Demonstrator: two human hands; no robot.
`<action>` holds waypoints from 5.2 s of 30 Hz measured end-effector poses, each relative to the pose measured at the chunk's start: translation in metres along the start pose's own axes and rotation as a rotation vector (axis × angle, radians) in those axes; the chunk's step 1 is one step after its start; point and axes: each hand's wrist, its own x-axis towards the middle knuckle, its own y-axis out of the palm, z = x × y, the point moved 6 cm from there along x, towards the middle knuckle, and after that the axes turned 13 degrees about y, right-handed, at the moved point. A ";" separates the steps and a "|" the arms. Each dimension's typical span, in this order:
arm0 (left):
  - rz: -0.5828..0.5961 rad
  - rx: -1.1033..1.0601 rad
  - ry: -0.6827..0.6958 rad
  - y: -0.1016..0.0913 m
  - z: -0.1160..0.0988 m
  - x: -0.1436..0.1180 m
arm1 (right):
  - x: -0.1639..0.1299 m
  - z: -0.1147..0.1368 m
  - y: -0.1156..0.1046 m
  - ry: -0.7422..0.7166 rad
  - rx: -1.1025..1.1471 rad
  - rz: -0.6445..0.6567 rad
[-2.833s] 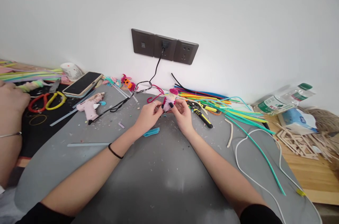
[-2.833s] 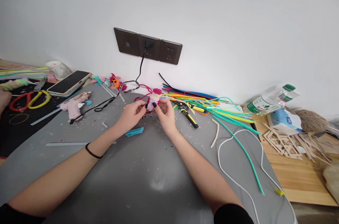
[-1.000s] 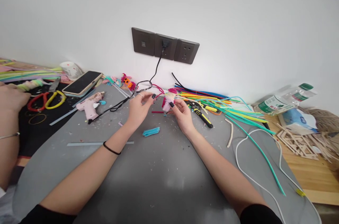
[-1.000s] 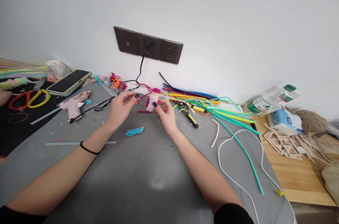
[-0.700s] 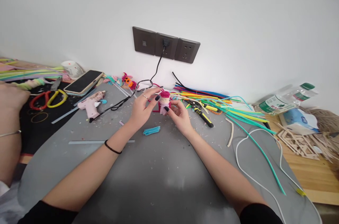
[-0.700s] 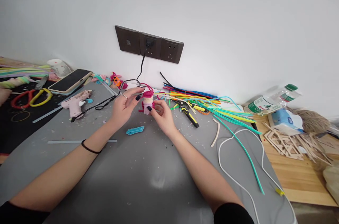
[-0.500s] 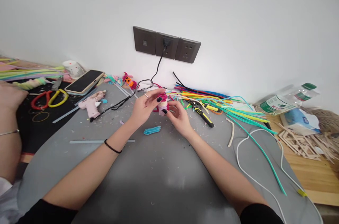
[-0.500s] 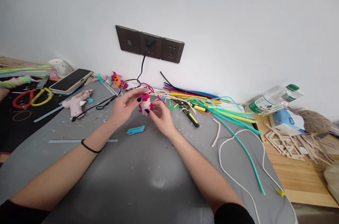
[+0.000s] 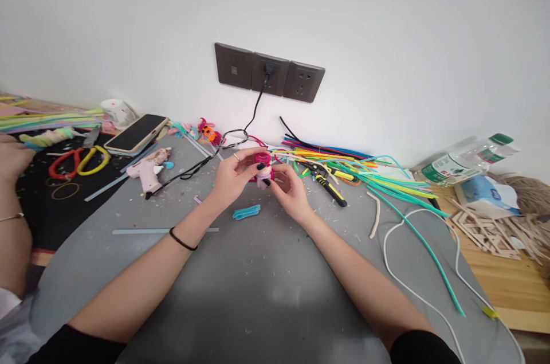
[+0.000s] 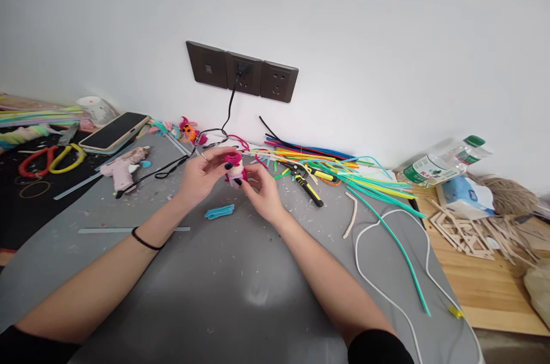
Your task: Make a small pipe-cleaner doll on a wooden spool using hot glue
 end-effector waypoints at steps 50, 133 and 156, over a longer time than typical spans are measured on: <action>-0.007 -0.025 0.026 0.002 0.003 -0.004 | -0.001 0.002 -0.002 -0.159 -0.239 -0.036; 0.185 -0.036 -0.238 0.016 0.032 -0.011 | 0.005 -0.005 -0.014 -0.034 -0.057 -0.160; 0.117 0.144 -0.199 0.006 0.035 -0.009 | -0.004 0.019 -0.008 -0.189 -0.317 -0.187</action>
